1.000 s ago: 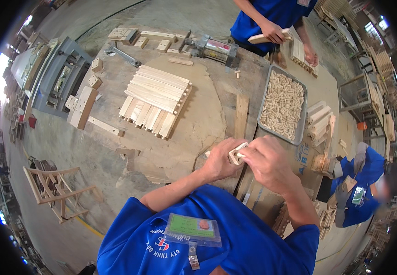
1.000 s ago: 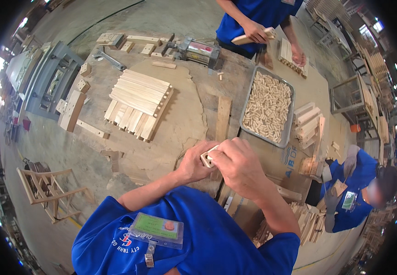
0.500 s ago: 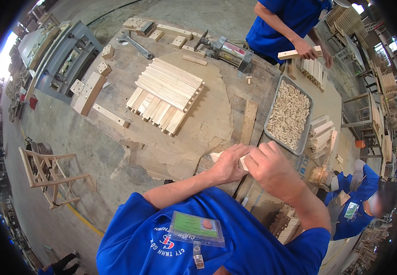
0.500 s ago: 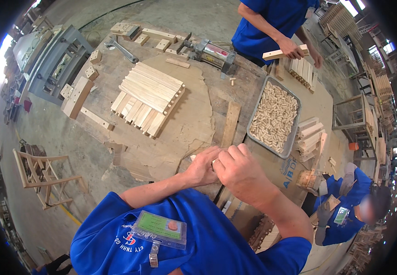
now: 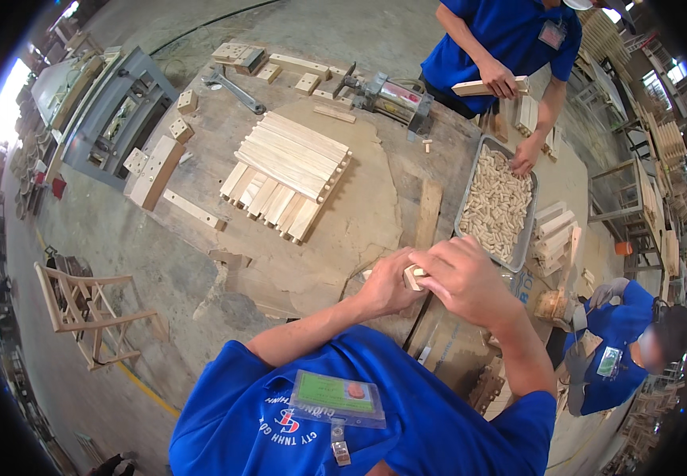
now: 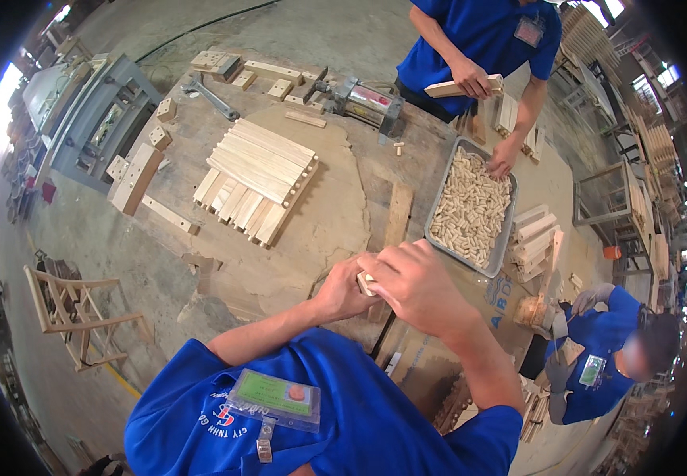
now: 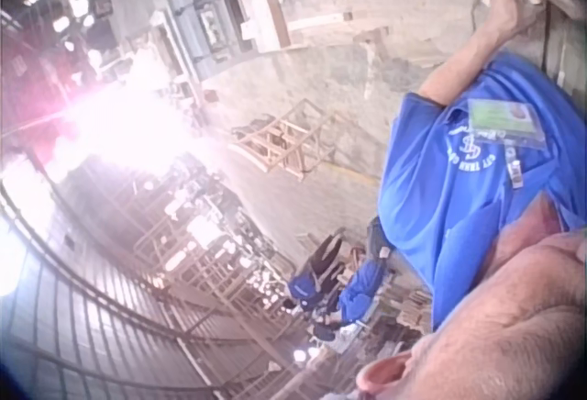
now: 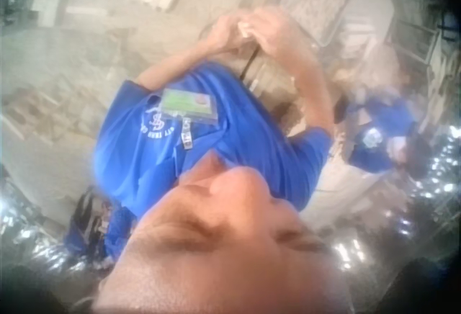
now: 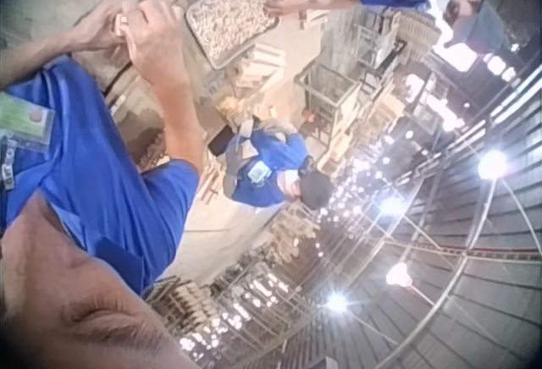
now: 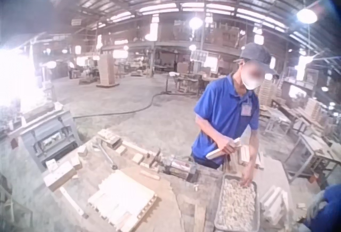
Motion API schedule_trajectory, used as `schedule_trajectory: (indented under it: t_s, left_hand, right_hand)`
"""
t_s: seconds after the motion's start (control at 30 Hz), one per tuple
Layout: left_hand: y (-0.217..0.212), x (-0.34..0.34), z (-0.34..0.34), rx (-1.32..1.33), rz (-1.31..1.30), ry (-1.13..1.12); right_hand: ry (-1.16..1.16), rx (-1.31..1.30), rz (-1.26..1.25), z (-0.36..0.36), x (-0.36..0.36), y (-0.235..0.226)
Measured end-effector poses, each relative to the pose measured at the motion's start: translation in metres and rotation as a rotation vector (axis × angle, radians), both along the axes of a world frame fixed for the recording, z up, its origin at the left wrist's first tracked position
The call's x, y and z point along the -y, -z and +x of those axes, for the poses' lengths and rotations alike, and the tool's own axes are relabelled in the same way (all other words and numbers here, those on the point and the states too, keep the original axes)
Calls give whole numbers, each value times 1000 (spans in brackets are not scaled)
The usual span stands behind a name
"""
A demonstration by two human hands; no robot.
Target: The person inserts small cylindrical wooden dowels into pre-drilled holes on rectangular wooden blocks. They repeatedly pick up dowels from a tray, align them with the holes, and press them in by hand. The person occasionally wipes the block with a cloth and stacks finished blocks on the table.
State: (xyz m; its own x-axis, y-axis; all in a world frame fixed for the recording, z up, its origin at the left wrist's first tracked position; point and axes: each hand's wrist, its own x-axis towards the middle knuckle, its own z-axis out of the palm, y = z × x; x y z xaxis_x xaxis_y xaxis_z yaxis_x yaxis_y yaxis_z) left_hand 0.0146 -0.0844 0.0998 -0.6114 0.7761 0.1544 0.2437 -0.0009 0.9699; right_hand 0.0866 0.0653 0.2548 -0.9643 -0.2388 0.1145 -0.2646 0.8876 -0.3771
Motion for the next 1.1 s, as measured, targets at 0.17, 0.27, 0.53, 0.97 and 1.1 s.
schedule_trajectory:
  t_s: [0.17, 0.27, 0.53, 0.97, 1.1]
  left_hand:
    - [-9, 4, 0, 122, -33, -62]
    - [-2, 3, -3, 83, -2, -66]
    - [-1, 7, -14, 46, -69, -83]
    - [-6, 3, -10, 108, -125, -125]
    - [-1, -1, -3, 132, -129, -203]
  right_hand:
    - [505, -114, -382, 12, -67, 35]
    - [859, -102, -450, 30, -145, 120]
    - [1023, 190, -314, 18, -182, 240]
    - [1016, -4, -1465, 38, -179, 232]
    - [767, -9, -1616, 50, -120, 164]
